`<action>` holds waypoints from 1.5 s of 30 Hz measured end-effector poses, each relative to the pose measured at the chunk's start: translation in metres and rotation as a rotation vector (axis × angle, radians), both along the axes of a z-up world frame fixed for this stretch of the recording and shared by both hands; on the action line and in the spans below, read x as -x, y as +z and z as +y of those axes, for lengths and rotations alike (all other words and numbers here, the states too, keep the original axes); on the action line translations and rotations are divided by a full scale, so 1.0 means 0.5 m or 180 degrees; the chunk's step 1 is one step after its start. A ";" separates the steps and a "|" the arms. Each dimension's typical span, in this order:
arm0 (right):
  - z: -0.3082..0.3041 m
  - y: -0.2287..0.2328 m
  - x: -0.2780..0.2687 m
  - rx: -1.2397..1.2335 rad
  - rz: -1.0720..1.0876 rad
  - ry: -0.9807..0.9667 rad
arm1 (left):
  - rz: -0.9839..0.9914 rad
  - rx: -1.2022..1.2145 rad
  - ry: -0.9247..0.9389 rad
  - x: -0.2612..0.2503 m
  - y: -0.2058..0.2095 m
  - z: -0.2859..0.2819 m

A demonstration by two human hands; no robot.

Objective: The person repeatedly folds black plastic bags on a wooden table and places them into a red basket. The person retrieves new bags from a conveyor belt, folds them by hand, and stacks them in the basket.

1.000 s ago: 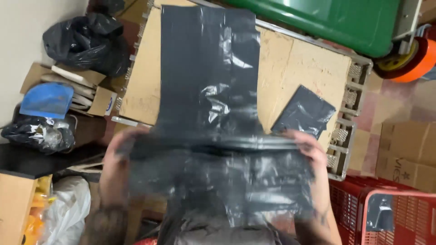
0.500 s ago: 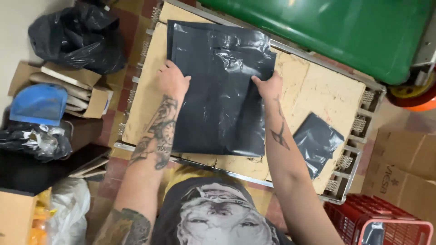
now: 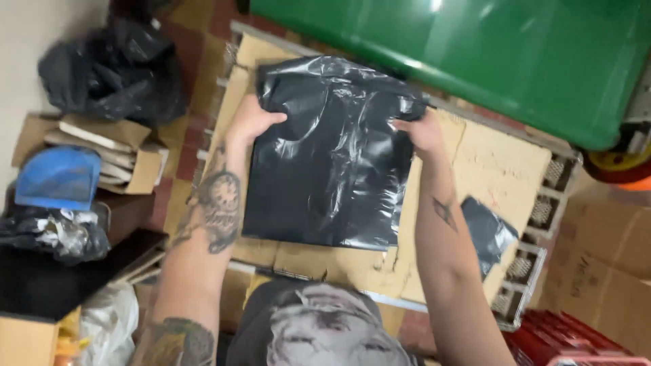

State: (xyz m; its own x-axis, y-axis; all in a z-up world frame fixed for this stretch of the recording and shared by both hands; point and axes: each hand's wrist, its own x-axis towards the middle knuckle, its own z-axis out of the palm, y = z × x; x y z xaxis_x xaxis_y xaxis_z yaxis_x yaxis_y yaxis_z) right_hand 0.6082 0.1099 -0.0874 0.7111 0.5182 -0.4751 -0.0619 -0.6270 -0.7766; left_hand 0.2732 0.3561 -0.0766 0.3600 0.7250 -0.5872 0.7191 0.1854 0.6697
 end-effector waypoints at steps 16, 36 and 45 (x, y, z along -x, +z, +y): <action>0.079 0.017 0.106 0.0900 -0.1123 0.0118 | -0.0455 -0.0432 -0.0101 0.017 0.085 0.034; 0.010 0.191 0.021 -0.0672 -0.0520 0.2389 | -0.1496 -0.0726 -0.1407 0.122 0.112 0.093; -0.153 -0.020 0.096 -0.0640 -0.2248 0.3357 | -0.1306 -0.2111 -0.3147 0.208 -0.101 0.011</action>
State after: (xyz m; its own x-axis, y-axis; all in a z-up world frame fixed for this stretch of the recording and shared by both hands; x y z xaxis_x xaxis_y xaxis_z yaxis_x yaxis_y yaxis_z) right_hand 0.5599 0.0334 -0.0972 -0.0204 0.9997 -0.0132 0.8517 0.0105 -0.5240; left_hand 0.1690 0.3618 -0.1272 0.9857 0.1539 0.0693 0.0756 -0.7695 0.6342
